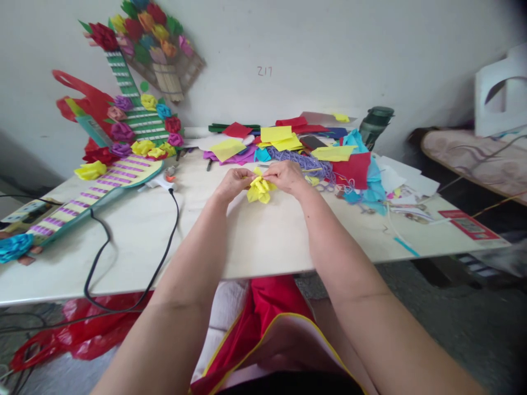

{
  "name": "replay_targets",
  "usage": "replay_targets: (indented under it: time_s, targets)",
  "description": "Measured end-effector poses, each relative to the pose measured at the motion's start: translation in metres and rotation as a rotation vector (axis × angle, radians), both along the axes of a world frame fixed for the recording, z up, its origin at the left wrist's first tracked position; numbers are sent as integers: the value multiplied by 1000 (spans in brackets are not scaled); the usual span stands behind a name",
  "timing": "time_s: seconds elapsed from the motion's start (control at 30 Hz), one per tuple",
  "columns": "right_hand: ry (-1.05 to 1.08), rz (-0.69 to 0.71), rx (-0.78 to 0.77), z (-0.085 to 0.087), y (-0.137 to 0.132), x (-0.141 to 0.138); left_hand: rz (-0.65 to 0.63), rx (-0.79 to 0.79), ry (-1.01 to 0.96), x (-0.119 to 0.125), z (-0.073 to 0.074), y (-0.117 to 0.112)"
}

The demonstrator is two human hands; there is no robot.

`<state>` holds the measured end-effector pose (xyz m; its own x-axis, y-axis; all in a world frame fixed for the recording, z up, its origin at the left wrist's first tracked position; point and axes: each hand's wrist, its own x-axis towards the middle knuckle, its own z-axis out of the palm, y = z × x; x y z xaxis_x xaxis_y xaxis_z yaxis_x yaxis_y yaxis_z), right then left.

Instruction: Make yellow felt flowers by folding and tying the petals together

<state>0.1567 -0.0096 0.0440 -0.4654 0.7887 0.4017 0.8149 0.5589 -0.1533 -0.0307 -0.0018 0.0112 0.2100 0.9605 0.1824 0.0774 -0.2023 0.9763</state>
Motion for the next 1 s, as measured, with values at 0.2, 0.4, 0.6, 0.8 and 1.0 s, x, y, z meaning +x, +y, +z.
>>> replay_targets:
  time_s: [0.2,0.4,0.6,0.8,1.0]
  targets:
    - [-100,-5,45,8,-10,-6,-74,-139,-164,-5,-13,8]
    - [-141,-16,61,9,-13,-8,-91,-239,-298,-5,-10,2]
    - [-111,-22,100,1,-5,-4,-173,-261,-406,-5,-6,-1]
    - [-117,-31,118,-3,-1,-4,-259,-288,-384,-7,-5,-6]
    - [-109,-26,124,-4,0,-5,-271,-267,-382,-11,-8,-4]
